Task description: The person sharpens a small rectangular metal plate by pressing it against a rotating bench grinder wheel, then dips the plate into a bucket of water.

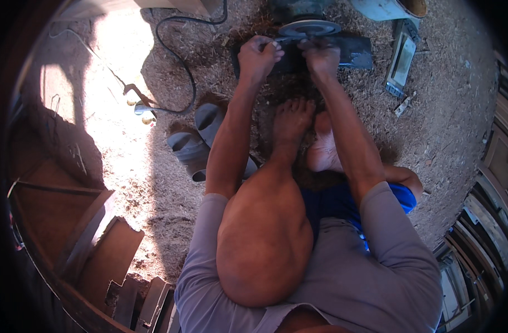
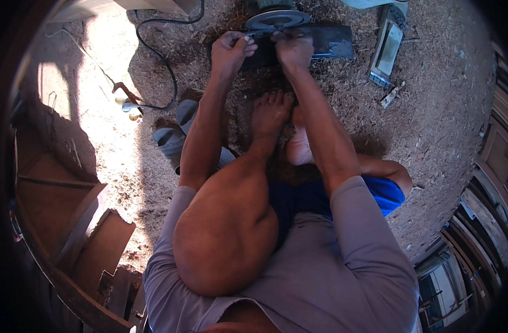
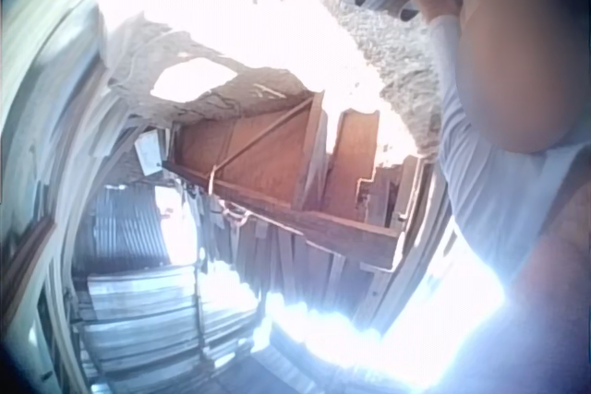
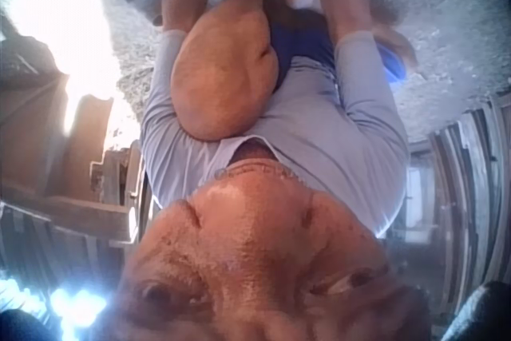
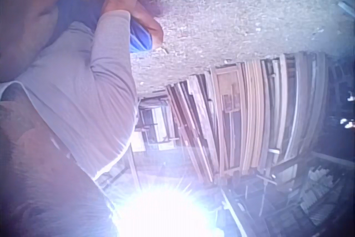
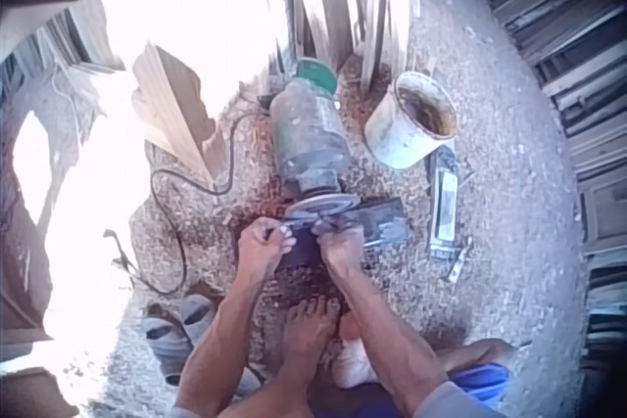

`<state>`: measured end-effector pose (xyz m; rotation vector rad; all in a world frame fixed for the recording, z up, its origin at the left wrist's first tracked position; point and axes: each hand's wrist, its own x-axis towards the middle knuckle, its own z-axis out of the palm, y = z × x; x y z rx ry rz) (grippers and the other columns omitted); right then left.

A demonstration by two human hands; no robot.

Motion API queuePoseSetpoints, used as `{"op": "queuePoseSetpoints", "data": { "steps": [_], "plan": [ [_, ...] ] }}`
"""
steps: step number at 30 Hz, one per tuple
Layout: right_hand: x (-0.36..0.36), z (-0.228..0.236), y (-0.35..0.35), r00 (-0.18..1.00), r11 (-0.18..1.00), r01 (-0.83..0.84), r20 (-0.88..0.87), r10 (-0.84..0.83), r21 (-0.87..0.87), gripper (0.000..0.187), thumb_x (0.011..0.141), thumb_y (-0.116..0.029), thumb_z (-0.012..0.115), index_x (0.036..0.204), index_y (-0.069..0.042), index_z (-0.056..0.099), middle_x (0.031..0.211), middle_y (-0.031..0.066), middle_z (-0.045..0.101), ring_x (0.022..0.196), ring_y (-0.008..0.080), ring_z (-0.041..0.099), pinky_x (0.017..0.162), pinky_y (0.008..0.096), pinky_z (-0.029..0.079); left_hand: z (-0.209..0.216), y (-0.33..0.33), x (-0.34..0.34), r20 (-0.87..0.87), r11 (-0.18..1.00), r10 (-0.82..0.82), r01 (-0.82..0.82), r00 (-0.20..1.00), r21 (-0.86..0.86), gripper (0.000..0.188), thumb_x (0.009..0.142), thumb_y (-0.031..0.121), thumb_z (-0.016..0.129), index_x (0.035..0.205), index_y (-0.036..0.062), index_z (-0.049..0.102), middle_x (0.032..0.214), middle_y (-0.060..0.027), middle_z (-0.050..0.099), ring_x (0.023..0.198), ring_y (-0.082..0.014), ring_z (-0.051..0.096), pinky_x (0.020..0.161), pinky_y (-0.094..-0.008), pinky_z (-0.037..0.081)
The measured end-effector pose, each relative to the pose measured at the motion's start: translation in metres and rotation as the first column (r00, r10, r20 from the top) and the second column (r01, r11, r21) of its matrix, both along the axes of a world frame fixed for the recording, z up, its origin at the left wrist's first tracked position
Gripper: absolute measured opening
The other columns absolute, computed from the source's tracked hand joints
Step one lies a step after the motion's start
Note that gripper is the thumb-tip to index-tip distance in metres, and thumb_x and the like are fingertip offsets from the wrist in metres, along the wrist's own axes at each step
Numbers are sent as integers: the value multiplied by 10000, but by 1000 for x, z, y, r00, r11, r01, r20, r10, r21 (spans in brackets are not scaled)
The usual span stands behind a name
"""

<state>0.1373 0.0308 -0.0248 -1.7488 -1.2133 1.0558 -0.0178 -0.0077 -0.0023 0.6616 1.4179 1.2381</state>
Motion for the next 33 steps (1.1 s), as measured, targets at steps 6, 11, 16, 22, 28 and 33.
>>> {"op": "queuePoseSetpoints", "data": {
  "steps": [6, 11, 16, 22, 28, 33],
  "plan": [
    [-6, 45, -34, 959, 975, -91, -283, 32, -201, 225, 810, -68, 689, 1001, 47, 662, 783, 117, 697, 715, 124, 655, 648, 246, 509, 13, -31, -13, -6, 999, -15, 15, 1000, -36, 133, 916, 44, 580, 1008, -52, 572, 888, -134, 653, 769, -179, 678, 687, -260, 562],
    [34, 98, -71, 747, 951, -263, -658, 94, -163, 210, 885, -23, 630, 1090, 21, 628, 896, 91, 697, 761, 119, 645, 700, 229, 522, 53, -55, 1, 75, 992, -30, 20, 997, 127, 111, 898, 22, 600, 997, -26, 585, 862, -97, 661, 755, -136, 655, 675, -246, 540],
    [71, 170, -102, 589, 925, -377, -756, 285, 55, 215, 907, -24, 611, 1119, 11, 610, 958, 88, 687, 854, 142, 663, 749, 244, 536, 110, -55, 22, 175, 917, -185, 107, 967, 383, 148, 912, 17, 606, 1056, 0, 576, 960, -113, 662, 855, -159, 652, 753, -287, 553],
    [94, 222, -129, 461, 936, -336, -849, 258, 102, 148, 904, -31, 618, 1045, 5, 595, 909, 97, 671, 817, 166, 683, 699, 249, 546, 150, -49, 53, 124, 819, -399, 293, 908, 493, 156, 930, 44, 590, 1084, 26, 581, 969, -102, 669, 884, -169, 661, 790, -315, 559],
    [108, 236, -144, 404, 947, -283, -876, 263, 154, 112, 892, -28, 636, 988, -13, 581, 862, 97, 665, 776, 161, 685, 661, 243, 549, 162, -50, 89, 198, 819, -469, 340, 861, 463, 136, 940, 42, 572, 1070, 6, 589, 944, -90, 671, 840, -144, 654, 757, -276, 544],
    [118, 243, -153, 439, 965, -232, -872, 215, 121, 76, 900, -38, 632, 954, -27, 581, 844, 102, 677, 725, 118, 651, 675, 230, 527, 170, -57, 109, 182, 847, -468, 380, 865, 372, 120, 944, 42, 557, 1044, -3, 605, 911, -92, 669, 811, -126, 643, 723, -260, 530]
  ]
}}
